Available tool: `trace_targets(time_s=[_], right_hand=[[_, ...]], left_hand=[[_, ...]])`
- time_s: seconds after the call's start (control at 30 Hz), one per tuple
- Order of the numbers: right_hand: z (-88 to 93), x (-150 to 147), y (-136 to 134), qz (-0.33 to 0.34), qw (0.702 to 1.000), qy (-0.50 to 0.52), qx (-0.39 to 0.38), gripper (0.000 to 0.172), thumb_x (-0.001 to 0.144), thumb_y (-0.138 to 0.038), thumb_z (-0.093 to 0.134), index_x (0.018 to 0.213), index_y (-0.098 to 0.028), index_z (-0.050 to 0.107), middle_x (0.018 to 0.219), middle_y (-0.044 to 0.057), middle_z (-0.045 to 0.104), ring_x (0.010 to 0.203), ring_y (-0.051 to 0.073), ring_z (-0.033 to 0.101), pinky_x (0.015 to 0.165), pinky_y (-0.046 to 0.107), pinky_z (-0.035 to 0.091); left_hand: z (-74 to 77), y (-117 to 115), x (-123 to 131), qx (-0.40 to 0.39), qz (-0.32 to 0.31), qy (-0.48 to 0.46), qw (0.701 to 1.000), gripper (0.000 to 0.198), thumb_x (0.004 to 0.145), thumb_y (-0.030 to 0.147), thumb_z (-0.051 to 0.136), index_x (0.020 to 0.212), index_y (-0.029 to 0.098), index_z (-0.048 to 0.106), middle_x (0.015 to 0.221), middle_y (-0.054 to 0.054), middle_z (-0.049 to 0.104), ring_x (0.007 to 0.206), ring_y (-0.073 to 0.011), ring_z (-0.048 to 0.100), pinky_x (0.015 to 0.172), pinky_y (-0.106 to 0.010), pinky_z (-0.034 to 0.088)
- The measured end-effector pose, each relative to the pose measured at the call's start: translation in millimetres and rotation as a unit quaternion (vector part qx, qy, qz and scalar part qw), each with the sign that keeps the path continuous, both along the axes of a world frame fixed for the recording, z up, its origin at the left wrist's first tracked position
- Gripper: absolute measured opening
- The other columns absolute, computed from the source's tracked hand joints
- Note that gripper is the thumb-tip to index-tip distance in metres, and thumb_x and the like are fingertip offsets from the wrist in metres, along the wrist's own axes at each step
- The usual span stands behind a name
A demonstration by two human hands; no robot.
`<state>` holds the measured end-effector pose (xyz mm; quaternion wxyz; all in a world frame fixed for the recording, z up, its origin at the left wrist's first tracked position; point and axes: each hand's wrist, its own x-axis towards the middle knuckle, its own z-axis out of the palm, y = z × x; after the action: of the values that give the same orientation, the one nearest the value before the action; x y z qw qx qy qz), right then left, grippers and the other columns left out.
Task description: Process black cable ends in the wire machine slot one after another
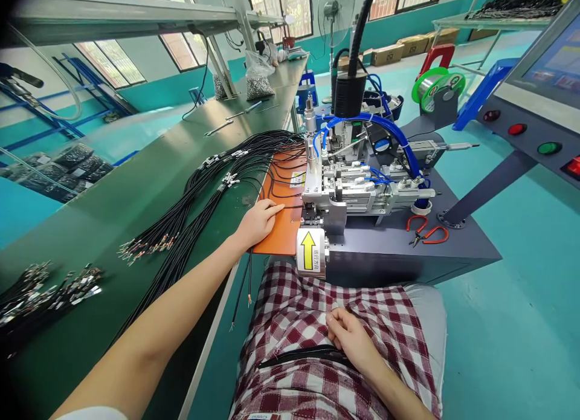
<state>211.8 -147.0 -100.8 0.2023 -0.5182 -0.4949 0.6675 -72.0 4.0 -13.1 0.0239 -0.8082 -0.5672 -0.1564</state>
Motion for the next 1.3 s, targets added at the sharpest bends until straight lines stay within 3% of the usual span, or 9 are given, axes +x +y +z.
trace_targets(time_s=[0.23, 0.57, 0.9, 1.3], right_hand=[[-1.5, 2, -1, -0.002, 1.000, -0.002, 0.001, 0.048, 0.074, -0.066, 0.055, 0.061, -0.022, 0.044, 0.055, -0.004, 0.049, 0.049, 0.011, 0.039, 0.052, 0.026, 0.035], [-0.2, 6, -1, -0.011, 1.000, 0.001, 0.007, 0.043, 0.079, -0.061, 0.054, 0.064, -0.022, 0.047, 0.057, -0.004, 0.051, 0.052, 0.012, 0.043, 0.056, 0.027, 0.039], [-2.6, 2, 0, -0.012, 1.000, 0.009, -0.010, 0.042, 0.078, -0.059, 0.054, 0.063, -0.022, 0.043, 0.053, -0.006, 0.044, 0.050, 0.012, 0.039, 0.054, 0.027, 0.035], [-6.7, -9, 11, -0.013, 0.999, 0.003, -0.034, 0.046, 0.075, -0.064, 0.053, 0.062, -0.022, 0.040, 0.055, -0.004, 0.048, 0.047, 0.011, 0.036, 0.050, 0.026, 0.030]], left_hand=[[-1.6, 0, 0, 0.003, 0.002, -0.001, 1.000, 0.027, 0.094, 0.019, 0.050, 0.119, 0.017, 0.059, 0.112, -0.008, 0.061, 0.102, -0.0206, 0.058, 0.087, -0.039, 0.049], [0.3, 0, -1, 0.009, -0.006, 0.001, 1.000, 0.043, 0.089, 0.012, 0.037, 0.123, 0.018, 0.063, 0.106, -0.010, 0.060, 0.101, -0.0215, 0.056, 0.089, -0.035, 0.049], [0.6, 0, 0, 0.008, -0.006, 0.002, 1.000, 0.043, 0.088, 0.011, 0.037, 0.122, 0.016, 0.063, 0.107, -0.011, 0.060, 0.102, -0.0221, 0.056, 0.089, -0.035, 0.049], [10.4, 0, -3, 0.002, -0.018, 0.010, 1.000, 0.039, 0.091, 0.013, 0.038, 0.120, 0.016, 0.064, 0.103, -0.010, 0.061, 0.097, -0.0211, 0.058, 0.085, -0.033, 0.051]])
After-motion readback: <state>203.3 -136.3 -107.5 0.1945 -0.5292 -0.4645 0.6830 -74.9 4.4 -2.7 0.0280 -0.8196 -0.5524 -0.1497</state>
